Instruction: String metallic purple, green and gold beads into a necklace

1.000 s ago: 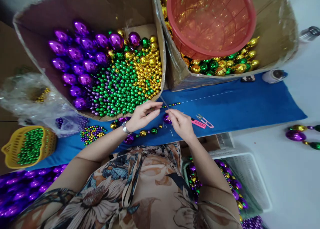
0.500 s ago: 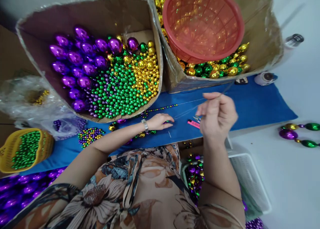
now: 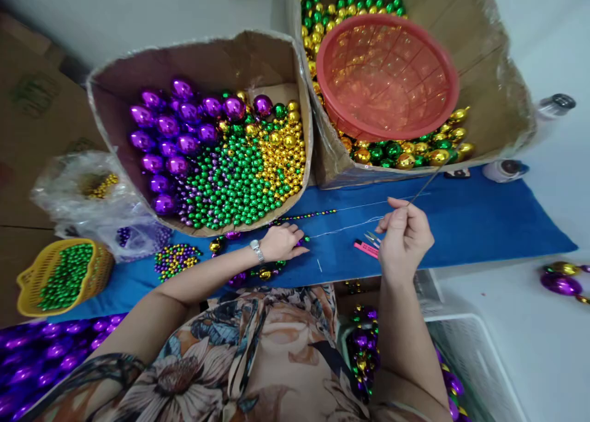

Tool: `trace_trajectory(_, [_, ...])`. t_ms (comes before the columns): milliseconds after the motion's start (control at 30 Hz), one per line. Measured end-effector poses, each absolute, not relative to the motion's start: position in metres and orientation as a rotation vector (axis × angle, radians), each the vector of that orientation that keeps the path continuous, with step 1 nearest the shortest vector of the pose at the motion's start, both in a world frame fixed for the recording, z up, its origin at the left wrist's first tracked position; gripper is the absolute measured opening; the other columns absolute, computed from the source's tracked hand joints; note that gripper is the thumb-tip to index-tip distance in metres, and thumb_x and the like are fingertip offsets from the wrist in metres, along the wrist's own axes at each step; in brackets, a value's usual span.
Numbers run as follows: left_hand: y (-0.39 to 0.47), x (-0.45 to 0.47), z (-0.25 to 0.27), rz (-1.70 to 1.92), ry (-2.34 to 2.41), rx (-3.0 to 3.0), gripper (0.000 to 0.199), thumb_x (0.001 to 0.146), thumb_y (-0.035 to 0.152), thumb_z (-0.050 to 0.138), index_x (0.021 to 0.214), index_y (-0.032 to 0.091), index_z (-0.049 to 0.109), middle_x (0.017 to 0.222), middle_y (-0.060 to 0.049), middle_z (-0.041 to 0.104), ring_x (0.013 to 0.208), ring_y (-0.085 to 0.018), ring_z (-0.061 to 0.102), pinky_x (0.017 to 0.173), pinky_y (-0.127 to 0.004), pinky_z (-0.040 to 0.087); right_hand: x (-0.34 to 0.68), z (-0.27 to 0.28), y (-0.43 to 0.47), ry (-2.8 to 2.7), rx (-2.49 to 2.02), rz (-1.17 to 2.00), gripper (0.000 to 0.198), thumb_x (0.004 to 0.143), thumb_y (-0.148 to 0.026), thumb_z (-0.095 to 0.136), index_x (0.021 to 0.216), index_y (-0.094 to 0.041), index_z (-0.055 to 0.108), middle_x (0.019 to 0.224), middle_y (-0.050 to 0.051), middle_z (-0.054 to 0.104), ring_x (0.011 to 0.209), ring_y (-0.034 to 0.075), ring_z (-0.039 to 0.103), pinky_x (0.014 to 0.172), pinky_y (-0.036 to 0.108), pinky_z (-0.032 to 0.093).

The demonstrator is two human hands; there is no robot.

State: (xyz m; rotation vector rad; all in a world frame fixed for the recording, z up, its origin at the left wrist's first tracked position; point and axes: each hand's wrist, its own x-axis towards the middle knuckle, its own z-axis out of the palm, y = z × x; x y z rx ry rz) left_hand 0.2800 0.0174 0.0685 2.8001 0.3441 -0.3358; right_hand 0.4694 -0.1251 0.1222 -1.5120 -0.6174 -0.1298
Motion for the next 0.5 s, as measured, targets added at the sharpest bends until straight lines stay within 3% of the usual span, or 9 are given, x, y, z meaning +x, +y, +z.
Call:
trace_trajectory(300, [0.014, 0.282, 0.068, -0.368, 0.345, 2.836, 0.048, 0.093, 0.056, 0.043, 0.102, 0.013, 0.063, 0.1, -0.014, 0.065, 0.095, -0.029, 0.064, 0.066, -0.034, 0.051, 0.488, 0.134, -0.125, -0.493, -1.329, -0.223, 0.027, 0.09, -0.04, 0.061, 0.092, -0.014, 0.064, 0.057, -0.004, 0.059, 0.035, 0.004, 0.041, 0.032, 0.02, 0.026])
trace_trajectory(500, [0.029, 0.281, 0.089, -0.183, 0.301, 2.739, 0.049, 0.093, 0.056, 0.045, 0.109, 0.013, 0.064, 0.105, -0.013, 0.068, 0.092, -0.025, 0.067, 0.07, -0.032, 0.052, 0.475, 0.134, -0.126, -0.597, -1.282, -0.153, 0.023, 0.093, -0.035, 0.059, 0.093, -0.013, 0.063, 0.052, -0.007, 0.05, 0.037, 0.004, 0.042, 0.034, 0.019, 0.031])
